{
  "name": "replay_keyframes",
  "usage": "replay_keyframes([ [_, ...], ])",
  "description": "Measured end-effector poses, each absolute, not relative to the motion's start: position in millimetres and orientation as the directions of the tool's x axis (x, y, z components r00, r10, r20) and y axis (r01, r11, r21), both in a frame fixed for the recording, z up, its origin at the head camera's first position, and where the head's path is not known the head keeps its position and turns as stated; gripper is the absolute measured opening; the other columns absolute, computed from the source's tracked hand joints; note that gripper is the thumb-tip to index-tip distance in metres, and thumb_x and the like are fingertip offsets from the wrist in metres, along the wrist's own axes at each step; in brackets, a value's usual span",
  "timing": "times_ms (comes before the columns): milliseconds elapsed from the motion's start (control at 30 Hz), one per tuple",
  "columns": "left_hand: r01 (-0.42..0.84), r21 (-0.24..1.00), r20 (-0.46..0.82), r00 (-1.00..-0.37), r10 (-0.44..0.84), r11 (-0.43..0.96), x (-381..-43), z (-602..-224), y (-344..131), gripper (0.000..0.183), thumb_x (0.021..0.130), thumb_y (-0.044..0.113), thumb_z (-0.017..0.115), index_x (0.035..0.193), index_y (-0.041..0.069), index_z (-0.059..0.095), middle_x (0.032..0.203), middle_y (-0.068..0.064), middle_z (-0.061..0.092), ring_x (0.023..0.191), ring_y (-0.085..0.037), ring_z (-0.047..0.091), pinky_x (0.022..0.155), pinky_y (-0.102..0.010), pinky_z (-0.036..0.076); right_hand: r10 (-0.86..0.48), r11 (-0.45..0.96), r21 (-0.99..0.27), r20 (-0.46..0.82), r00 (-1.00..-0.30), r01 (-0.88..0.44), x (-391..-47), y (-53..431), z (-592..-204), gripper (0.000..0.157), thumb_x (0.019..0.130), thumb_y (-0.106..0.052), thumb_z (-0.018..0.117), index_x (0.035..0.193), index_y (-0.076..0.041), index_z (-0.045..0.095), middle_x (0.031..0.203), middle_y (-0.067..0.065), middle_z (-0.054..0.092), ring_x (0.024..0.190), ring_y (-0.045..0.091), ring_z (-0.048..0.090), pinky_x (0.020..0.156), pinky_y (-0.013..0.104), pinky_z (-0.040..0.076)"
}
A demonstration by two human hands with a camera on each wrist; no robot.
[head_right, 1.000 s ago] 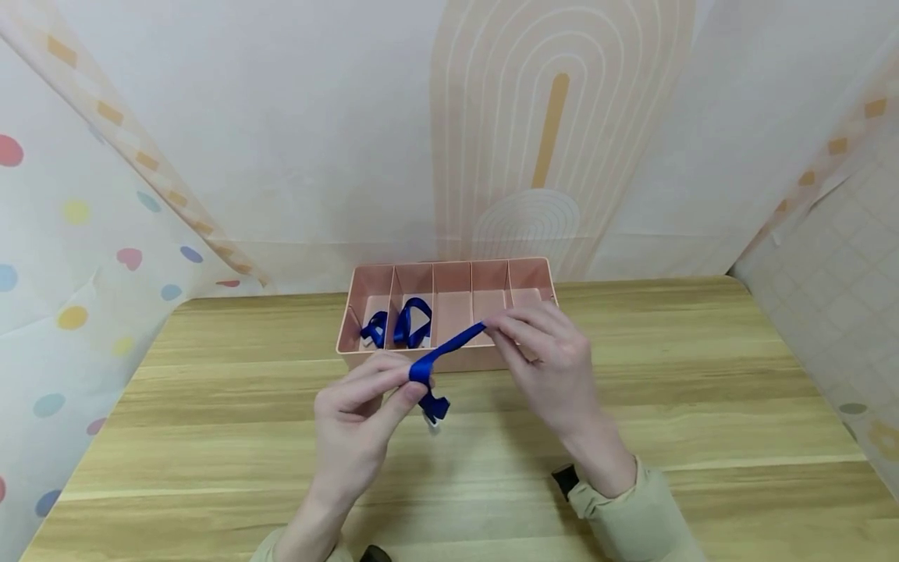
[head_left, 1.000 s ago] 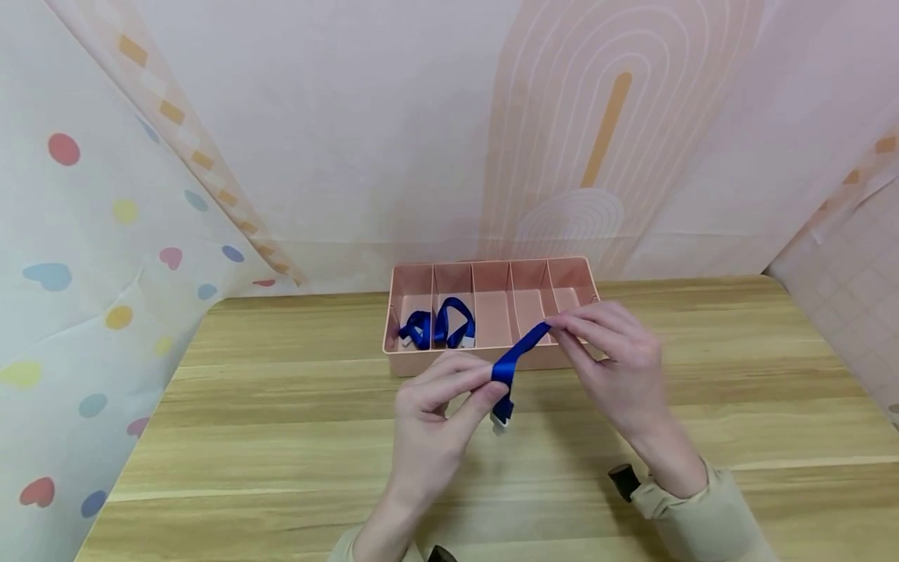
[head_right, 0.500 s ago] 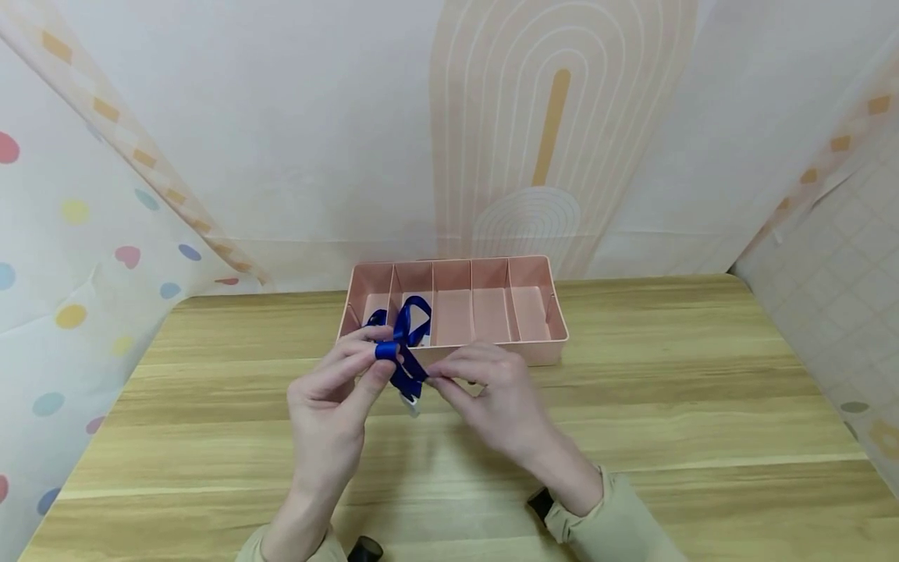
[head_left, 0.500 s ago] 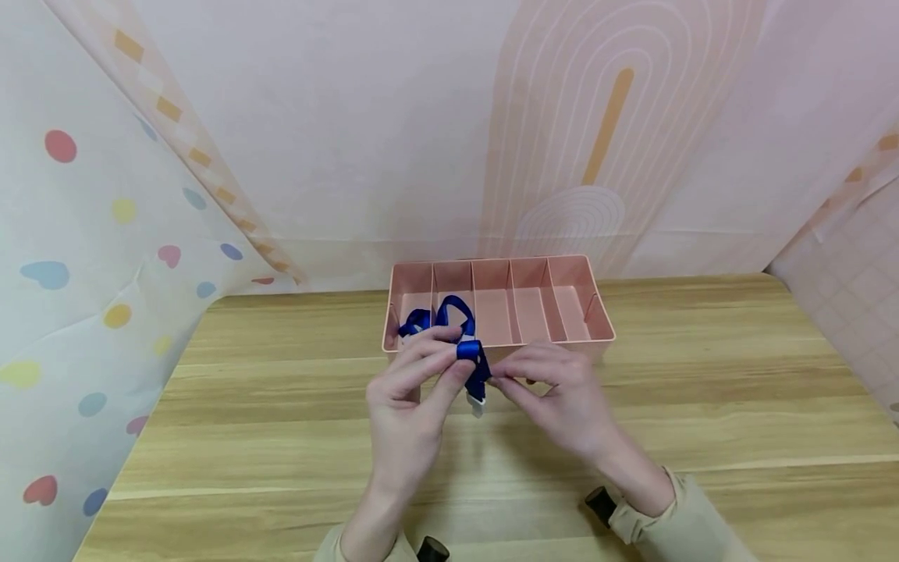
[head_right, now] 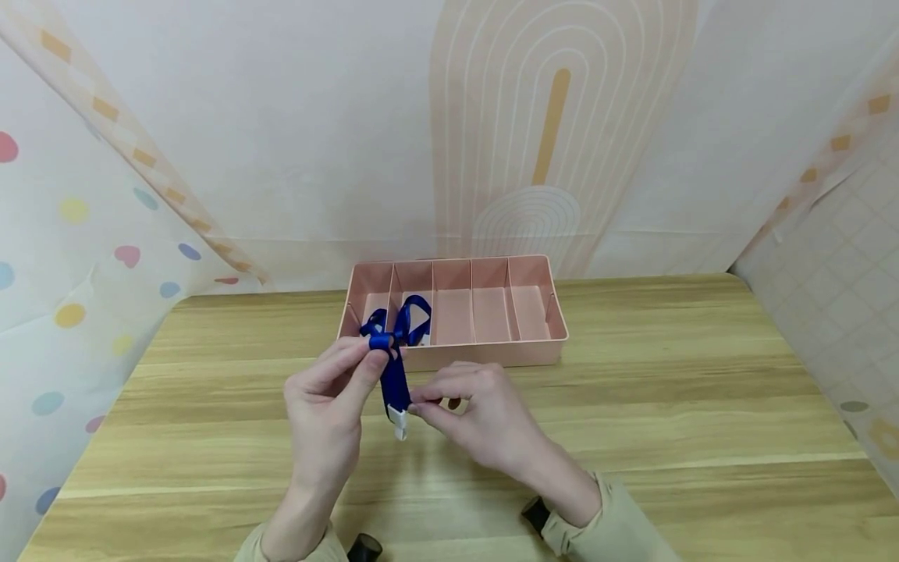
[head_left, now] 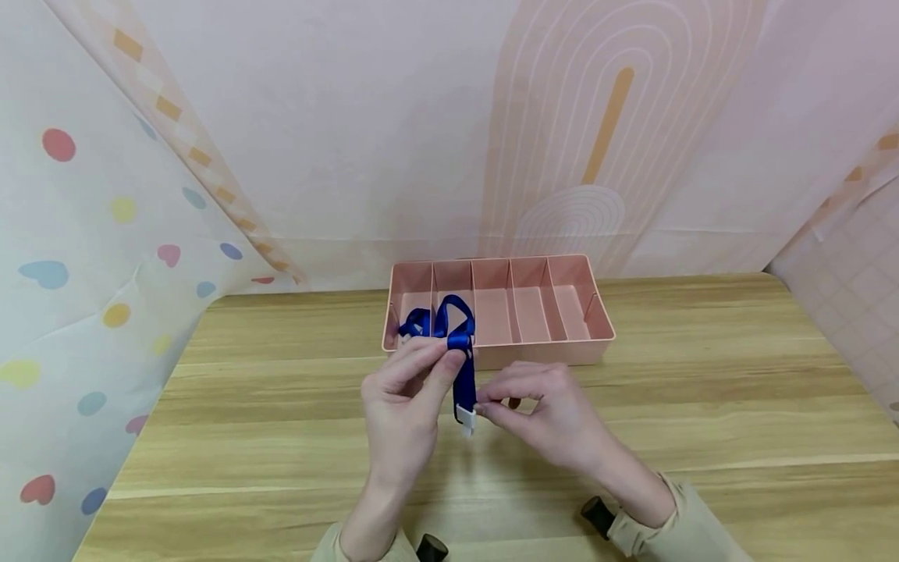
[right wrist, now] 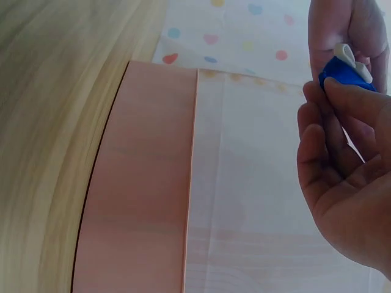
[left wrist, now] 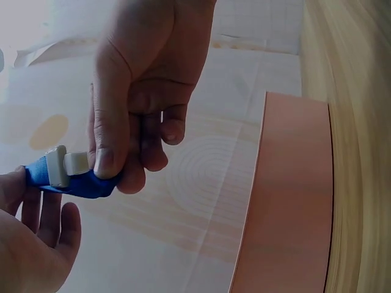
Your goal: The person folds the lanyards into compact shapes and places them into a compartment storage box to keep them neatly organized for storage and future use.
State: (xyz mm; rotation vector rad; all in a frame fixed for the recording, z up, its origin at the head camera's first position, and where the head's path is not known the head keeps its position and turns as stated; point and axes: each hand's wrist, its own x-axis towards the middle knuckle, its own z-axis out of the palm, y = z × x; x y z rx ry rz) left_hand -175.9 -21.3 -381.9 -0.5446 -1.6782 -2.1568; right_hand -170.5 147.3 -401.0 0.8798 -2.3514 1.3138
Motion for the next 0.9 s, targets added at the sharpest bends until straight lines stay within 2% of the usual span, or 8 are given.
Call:
replay_keyframes([
  [167, 0.479, 0.847, 0.482, -0.875, -0.045, -0.233, -176, -382, -21, 0.014, 0.085, -0.002, 0.066, 0.093, -0.012, 0.07, 0.086, 0.008, 0.071, 0.078, -0.009, 0.07, 0.069, -0.017, 0.056, -0.378, 0.394, -0.692, 0.478, -0.793, -0.605, -170, 147, -400, 0.005, 0.083, -0.011, 0.073, 0.085, -0.015, 0.076, 0.083, -0.002, 0.075, 0.072, -0.001, 0.061, 0.054, 0.016, 0.049],
  [367, 0.419, 0.888, 0.413, -0.908, -0.069, -0.189, -176, -382, -21, 0.019, 0.084, 0.003, 0.069, 0.097, -0.012, 0.07, 0.084, 0.01, 0.069, 0.079, -0.008, 0.071, 0.072, -0.018, 0.057, -0.407, 0.392, -0.767, 0.351, -0.843, -0.509, -171, 156, -394, 0.009, 0.086, -0.017, 0.071, 0.093, -0.018, 0.076, 0.089, -0.005, 0.075, 0.076, 0.0, 0.062, 0.059, 0.02, 0.051],
  [500, 0.381, 0.916, 0.374, -0.924, -0.078, -0.126, -176, -383, -20, 0.019, 0.083, 0.004, 0.07, 0.097, -0.009, 0.071, 0.082, 0.013, 0.068, 0.077, -0.002, 0.066, 0.071, -0.016, 0.056, -0.339, 0.403, -0.813, 0.294, -0.894, -0.42, -170, 160, -389, 0.014, 0.089, -0.018, 0.067, 0.1, -0.018, 0.075, 0.094, -0.003, 0.074, 0.078, 0.001, 0.062, 0.066, 0.022, 0.053],
  [667, 0.363, 0.926, 0.358, -0.932, -0.064, -0.105, -176, -385, -17, 0.017, 0.082, 0.002, 0.071, 0.095, -0.008, 0.072, 0.08, 0.015, 0.067, 0.073, 0.0, 0.063, 0.068, -0.015, 0.055, -0.269, 0.388, -0.839, 0.292, -0.918, -0.381, -170, 159, -387, 0.017, 0.092, -0.02, 0.063, 0.105, -0.018, 0.073, 0.101, 0.001, 0.074, 0.089, 0.002, 0.066, 0.075, 0.024, 0.056],
  [900, 0.347, 0.931, 0.343, -0.938, -0.054, -0.111, -176, -387, -15, 0.016, 0.082, 0.001, 0.071, 0.095, -0.007, 0.073, 0.077, 0.015, 0.065, 0.07, 0.0, 0.06, 0.064, -0.014, 0.052, -0.246, 0.339, -0.873, 0.279, -0.928, -0.352, -167, 154, -388, 0.014, 0.089, -0.018, 0.066, 0.1, -0.015, 0.074, 0.099, 0.0, 0.075, 0.089, 0.001, 0.067, 0.075, 0.025, 0.057],
])
